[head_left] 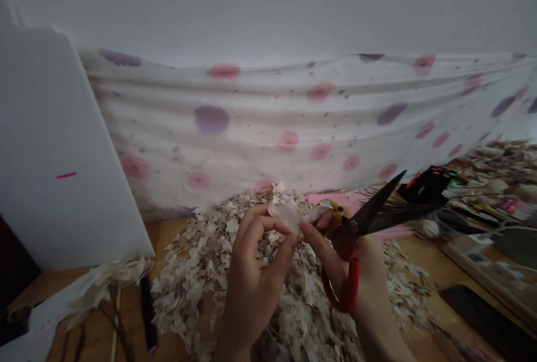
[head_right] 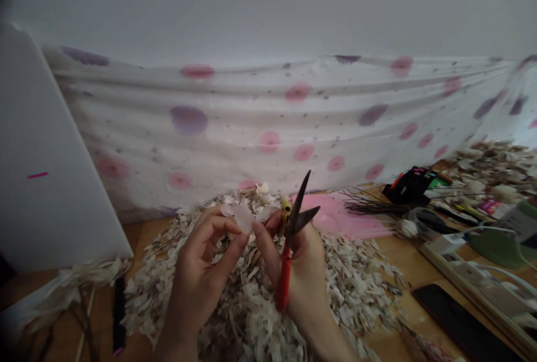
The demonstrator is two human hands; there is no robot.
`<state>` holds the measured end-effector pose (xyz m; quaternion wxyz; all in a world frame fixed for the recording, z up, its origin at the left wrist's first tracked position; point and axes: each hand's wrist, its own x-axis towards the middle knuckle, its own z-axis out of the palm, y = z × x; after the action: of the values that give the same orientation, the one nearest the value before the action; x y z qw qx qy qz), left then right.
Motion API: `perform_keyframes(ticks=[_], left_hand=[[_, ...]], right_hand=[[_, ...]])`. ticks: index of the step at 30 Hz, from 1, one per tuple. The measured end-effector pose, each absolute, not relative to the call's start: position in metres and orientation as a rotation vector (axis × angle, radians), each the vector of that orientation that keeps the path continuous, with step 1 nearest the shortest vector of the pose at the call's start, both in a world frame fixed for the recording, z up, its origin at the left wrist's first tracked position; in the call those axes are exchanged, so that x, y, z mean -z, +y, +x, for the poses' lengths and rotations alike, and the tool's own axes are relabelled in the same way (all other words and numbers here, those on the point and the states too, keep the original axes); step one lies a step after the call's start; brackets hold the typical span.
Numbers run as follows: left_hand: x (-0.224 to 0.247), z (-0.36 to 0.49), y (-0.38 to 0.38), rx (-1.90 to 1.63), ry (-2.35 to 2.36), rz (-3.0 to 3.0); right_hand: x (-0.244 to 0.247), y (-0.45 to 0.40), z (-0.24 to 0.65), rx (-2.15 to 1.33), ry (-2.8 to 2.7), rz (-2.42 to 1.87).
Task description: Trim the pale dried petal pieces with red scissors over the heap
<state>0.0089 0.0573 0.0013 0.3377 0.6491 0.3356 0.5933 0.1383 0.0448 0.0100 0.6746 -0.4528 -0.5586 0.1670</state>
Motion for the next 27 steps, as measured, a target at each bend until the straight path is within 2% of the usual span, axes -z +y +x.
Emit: perform_keyframes(ticks=[9,21,27], left_hand=[[0.0,0.003,0.06,-1.567,0.921,1.772],[-0.003,0.013,0.06,-1.765,0.874,1.811],[-0.009,0.002,0.054,-1.615,0.863,1.841]], right_hand=[[-0.013,0.044,0.143,-0.344,-1.218,-1.053],[-0.005,0.045,0.144,-0.441,-1.202,-1.024],[-0.009,0.044,0.146,-0.427,-1.154,-1.052]])
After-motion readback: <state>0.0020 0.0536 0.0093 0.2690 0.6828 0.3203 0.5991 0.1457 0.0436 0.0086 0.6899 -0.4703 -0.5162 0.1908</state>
